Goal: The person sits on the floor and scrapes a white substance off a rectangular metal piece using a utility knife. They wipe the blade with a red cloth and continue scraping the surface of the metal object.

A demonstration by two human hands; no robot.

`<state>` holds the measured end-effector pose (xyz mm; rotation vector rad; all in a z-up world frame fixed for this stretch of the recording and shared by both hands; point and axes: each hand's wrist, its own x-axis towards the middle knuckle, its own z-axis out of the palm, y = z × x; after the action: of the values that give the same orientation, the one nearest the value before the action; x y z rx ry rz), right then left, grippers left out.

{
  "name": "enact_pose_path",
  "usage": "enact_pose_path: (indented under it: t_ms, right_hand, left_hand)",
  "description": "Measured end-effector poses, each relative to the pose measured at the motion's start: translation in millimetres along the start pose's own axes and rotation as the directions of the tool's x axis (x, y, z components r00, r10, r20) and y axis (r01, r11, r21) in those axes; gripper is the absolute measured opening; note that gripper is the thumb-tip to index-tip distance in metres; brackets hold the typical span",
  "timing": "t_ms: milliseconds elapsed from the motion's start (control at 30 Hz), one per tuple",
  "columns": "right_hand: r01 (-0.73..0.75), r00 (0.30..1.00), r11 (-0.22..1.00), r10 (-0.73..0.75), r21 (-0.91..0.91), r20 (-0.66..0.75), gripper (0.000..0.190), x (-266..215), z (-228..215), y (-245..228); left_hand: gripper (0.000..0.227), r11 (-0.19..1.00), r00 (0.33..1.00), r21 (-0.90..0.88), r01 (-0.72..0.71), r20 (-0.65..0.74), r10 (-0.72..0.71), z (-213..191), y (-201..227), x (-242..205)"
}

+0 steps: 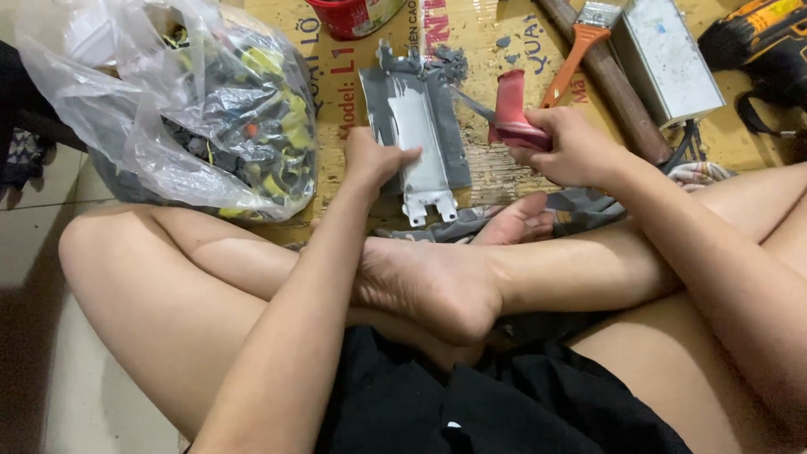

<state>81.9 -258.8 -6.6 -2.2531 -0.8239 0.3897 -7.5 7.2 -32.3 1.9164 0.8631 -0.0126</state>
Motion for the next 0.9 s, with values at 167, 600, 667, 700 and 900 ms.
enact_pose_path:
  t_ms: [167, 600, 667, 700, 900]
  right_hand:
    - [-0.102, 0.976, 0.955, 0.15, -0.278, 0.159, 0.047, -20, -3, -41]
    - [-0.012, 0.986, 0.889, 0.086, -0.458, 0.14, 0.059, -8, 24, -26]
    - [-0.012, 0.981, 0.892, 0.098, -0.452, 0.166, 0.056, -8, 23, -29]
    - [-0.006, 0.977, 0.896, 0.101, -0.444, 0.19, 0.053, -7, 23, -32]
    - [-0.032, 0.96, 0.916, 0.139, -0.399, 0.242, 0.051, -8, 23, -31]
  left_hand:
    - [0.053, 0.999, 0.98, -0.009, -0.052, -0.194, 0.05, -4, -46, 67]
    - [0.038, 0.985, 0.977, -0.162, -0.059, -0.211, 0.024, -10, -57, 74]
    - [0.037, 0.984, 0.98, -0.165, -0.061, -0.198, 0.028, -11, -52, 68]
    - [0.036, 0.984, 0.98, -0.166, -0.068, -0.194, 0.035, -14, -50, 66]
    - [0.037, 0.976, 0.981, -0.209, -0.059, -0.193, 0.018, -11, -51, 68]
